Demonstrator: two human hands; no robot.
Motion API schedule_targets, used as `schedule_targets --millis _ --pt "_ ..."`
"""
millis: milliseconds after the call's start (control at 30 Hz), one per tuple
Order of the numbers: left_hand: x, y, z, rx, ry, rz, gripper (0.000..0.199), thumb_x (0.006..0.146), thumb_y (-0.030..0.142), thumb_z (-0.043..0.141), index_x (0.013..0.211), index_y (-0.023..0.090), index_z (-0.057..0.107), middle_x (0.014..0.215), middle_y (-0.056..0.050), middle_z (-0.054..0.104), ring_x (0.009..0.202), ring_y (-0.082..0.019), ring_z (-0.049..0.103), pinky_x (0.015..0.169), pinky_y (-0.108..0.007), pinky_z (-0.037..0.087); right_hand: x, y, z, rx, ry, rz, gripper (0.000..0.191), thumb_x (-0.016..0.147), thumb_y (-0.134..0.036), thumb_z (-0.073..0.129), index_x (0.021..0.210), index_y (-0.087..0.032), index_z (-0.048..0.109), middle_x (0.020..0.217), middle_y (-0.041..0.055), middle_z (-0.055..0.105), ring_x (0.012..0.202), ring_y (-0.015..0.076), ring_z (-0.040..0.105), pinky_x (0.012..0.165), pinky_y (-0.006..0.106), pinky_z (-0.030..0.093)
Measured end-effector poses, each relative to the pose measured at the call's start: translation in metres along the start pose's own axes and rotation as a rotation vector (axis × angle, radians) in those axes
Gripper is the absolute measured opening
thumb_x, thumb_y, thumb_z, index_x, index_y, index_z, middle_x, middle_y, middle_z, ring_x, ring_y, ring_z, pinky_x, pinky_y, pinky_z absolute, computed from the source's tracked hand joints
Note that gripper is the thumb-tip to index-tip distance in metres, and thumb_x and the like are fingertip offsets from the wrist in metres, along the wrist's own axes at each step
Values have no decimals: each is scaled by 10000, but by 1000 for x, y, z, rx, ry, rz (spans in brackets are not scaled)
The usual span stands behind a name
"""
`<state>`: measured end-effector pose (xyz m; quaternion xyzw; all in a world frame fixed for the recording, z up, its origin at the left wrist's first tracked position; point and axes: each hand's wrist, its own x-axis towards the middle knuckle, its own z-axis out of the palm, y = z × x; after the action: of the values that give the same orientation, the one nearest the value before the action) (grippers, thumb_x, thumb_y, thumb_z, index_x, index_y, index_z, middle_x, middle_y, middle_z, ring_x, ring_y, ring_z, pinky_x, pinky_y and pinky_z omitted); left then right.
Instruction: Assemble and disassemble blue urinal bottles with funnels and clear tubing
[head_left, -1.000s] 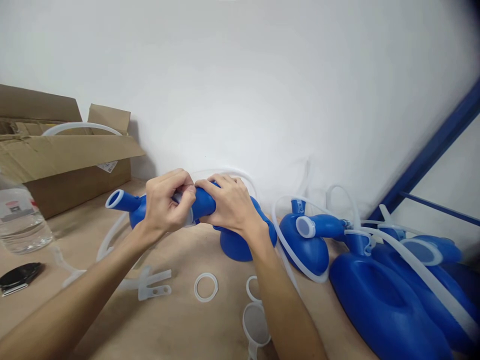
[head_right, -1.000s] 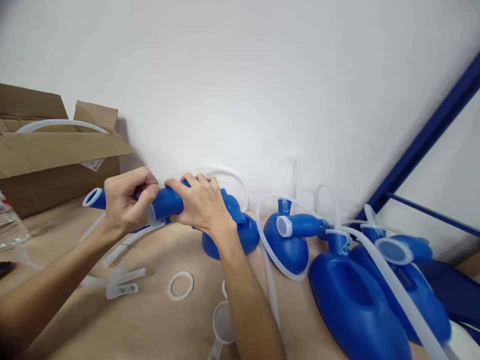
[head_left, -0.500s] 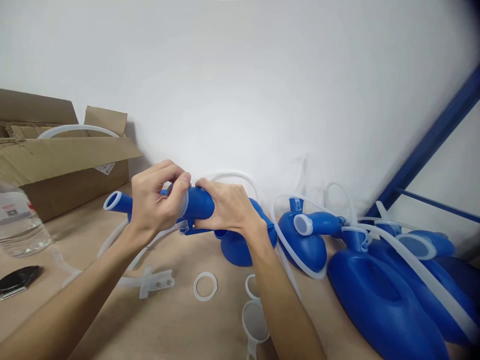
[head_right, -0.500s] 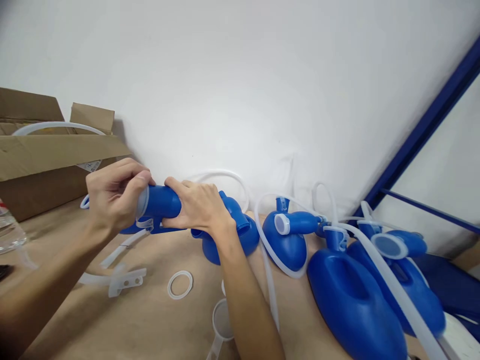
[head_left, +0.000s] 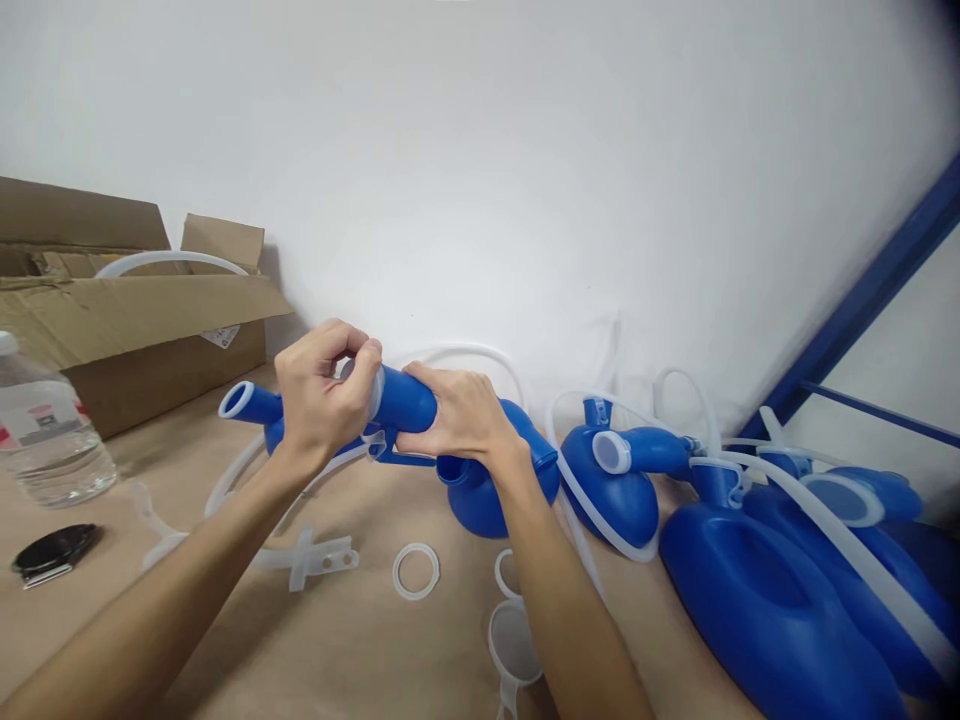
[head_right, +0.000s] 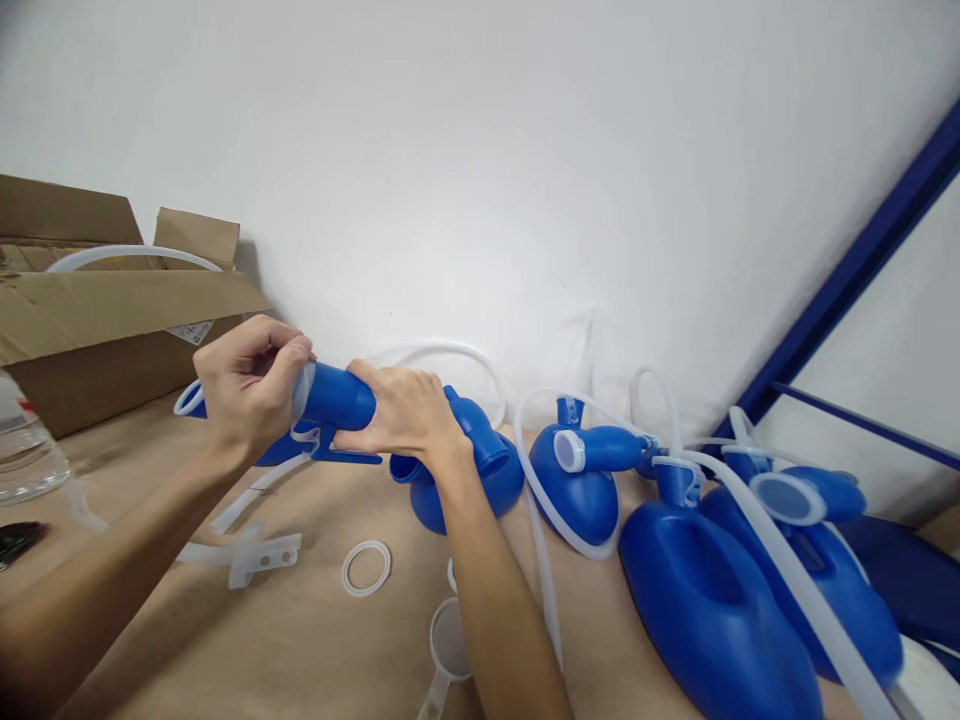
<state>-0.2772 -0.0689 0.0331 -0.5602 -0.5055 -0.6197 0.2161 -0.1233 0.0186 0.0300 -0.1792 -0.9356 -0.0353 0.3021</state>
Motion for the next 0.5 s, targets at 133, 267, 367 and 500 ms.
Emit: schedule_targets --millis 133,267,367,500 --pt "5 0 -5 84 65 120 242 889 252 551 653 224 509 671 1 544 641 -150 515 633 -354 427 1 7 9 80 42 62 534 770 -543 747 1224 -297 610 964 4 757 861 266 711 704 327 455" --pt "13 11 -21 220 38 238 300 909 265 534 626 227 439 625 8 452 572 -132 421 566 -328 349 2 18 14 221 202 146 597 767 -435 775 1311 -280 585 1264 56 675 1082 277 689 876 383 524" --pt "22 13 -35 263 -252 228 410 907 390 547 547 219 451 514 13 448 471 -122 391 498 -316 307 2 25 14 329 296 163 667 757 -362 778 1364 -268 519 1352 75 622 1182 278 648 941 398 521" --pt "29 -1 -44 284 -730 -27 397 868 624 614 795 269 775 564 2 667 463 -176 570 447 -293 380 2 27 12 387 346 237 729 715 -364 796 1345 -263 443 1274 69 658 1095 287 669 909 423 525"
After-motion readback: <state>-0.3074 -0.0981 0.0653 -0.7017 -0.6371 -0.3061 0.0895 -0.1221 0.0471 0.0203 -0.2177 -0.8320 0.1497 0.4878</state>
